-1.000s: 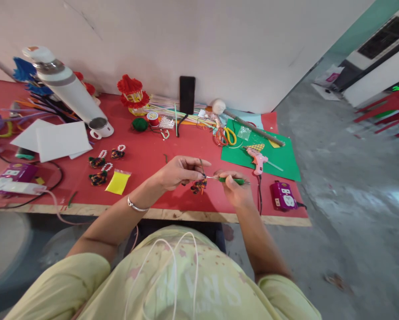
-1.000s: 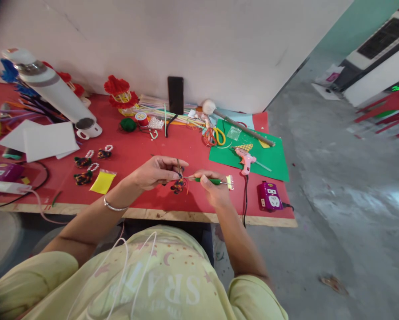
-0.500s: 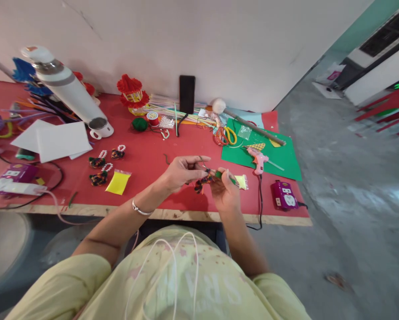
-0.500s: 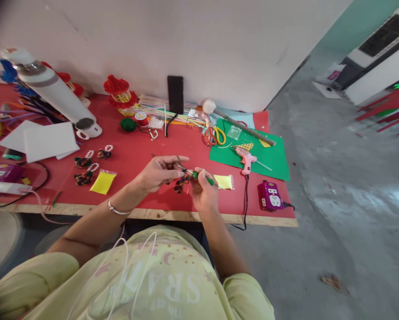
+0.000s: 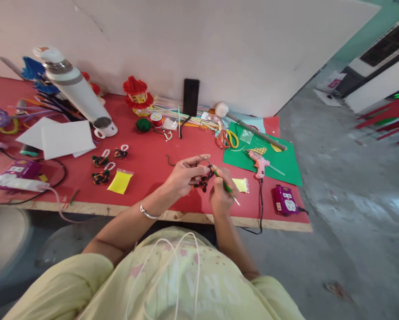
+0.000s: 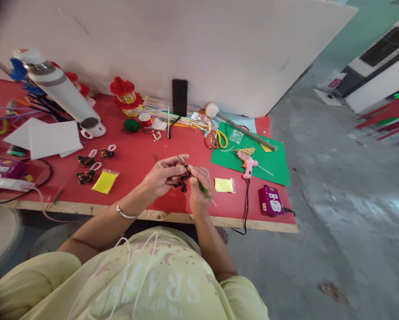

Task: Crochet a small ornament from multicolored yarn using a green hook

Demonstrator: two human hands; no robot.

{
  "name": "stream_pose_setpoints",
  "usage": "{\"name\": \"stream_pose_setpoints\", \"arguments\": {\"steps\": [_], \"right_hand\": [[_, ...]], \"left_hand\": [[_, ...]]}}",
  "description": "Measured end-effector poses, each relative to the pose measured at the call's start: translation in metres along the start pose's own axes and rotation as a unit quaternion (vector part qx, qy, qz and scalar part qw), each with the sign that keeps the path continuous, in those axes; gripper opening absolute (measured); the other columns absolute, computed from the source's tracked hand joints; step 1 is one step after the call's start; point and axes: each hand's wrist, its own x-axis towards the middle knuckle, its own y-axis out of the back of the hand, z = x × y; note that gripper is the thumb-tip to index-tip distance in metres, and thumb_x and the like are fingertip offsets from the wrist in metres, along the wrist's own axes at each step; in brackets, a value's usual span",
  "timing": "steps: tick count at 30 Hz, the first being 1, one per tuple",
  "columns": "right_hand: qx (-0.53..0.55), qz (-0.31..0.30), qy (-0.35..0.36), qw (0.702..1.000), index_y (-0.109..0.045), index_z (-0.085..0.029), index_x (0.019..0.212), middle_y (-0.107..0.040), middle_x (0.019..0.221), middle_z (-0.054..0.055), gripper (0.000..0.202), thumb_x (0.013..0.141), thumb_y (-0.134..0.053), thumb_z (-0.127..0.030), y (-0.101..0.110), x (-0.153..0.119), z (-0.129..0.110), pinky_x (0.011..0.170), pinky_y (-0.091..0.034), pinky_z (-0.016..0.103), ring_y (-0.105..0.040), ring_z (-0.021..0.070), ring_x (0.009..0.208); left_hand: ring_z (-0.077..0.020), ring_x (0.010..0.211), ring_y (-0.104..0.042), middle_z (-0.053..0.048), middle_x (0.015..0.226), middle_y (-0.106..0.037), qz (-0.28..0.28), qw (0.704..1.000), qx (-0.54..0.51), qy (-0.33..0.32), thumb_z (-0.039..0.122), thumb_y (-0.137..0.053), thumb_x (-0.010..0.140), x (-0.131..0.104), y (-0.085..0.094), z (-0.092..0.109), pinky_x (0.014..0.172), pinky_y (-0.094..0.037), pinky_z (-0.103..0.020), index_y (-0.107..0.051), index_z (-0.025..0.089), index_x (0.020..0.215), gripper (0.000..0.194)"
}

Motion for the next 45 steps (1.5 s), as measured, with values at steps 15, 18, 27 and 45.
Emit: {"name": "stream_pose_setpoints", "arguments": {"steps": [15,18,27,45], "right_hand": [[-0.049,-0.298,0.139,0.943,-0.077,-0.041,0.122,-0.085,0.118,0.001,0.032,0.092,-0.078,-0.031,0.058,0.055,0.002,0.091,-0.061,0.052,-0.078,0.0259,0.101],[-0.062,-0.322,0.164,0.930,-0.078,-0.040,0.120,-0.085,0.116,0.000,0.031,0.091,-0.079,-0.031,0.062,0.064,-0.003,0.088,-0.063,0.050,-0.078,0.0252,0.100],[-0.114,-0.348,0.225,0.903,-0.077,-0.038,0.124,-0.086,0.112,0.000,0.037,0.089,-0.081,-0.025,0.071,0.076,-0.027,0.089,-0.061,0.044,-0.076,0.0229,0.101],[0.276,-0.103,-0.279,0.914,-0.081,-0.032,0.081,-0.082,0.080,0.000,0.028,0.075,-0.088,-0.059,0.031,0.014,0.001,0.082,-0.063,0.041,-0.076,0.0195,0.083]], "left_hand": [[-0.0033,0.044,-0.041,0.004,0.061,-0.061,-0.118,0.985,0.099,0.080,0.012,-0.091,0.062,0.007,0.023,0.027,0.043,-0.017,-0.021,-0.079,0.010,0.119,0.058],[-0.0039,0.044,-0.041,0.004,0.059,-0.060,-0.115,0.983,0.129,0.065,0.014,-0.090,0.063,0.006,0.024,0.028,0.044,-0.019,-0.021,-0.076,0.008,0.124,0.063],[-0.0056,0.050,-0.044,0.004,0.061,-0.058,-0.130,0.970,0.202,0.039,0.016,-0.088,0.063,0.008,0.025,0.033,0.048,-0.026,-0.021,-0.080,0.009,0.116,0.054],[-0.0078,0.054,-0.054,-0.001,0.066,-0.069,-0.176,0.971,0.156,0.047,0.018,-0.093,0.059,0.014,0.014,0.012,0.051,-0.040,-0.020,-0.085,0.012,0.106,0.049]]}}
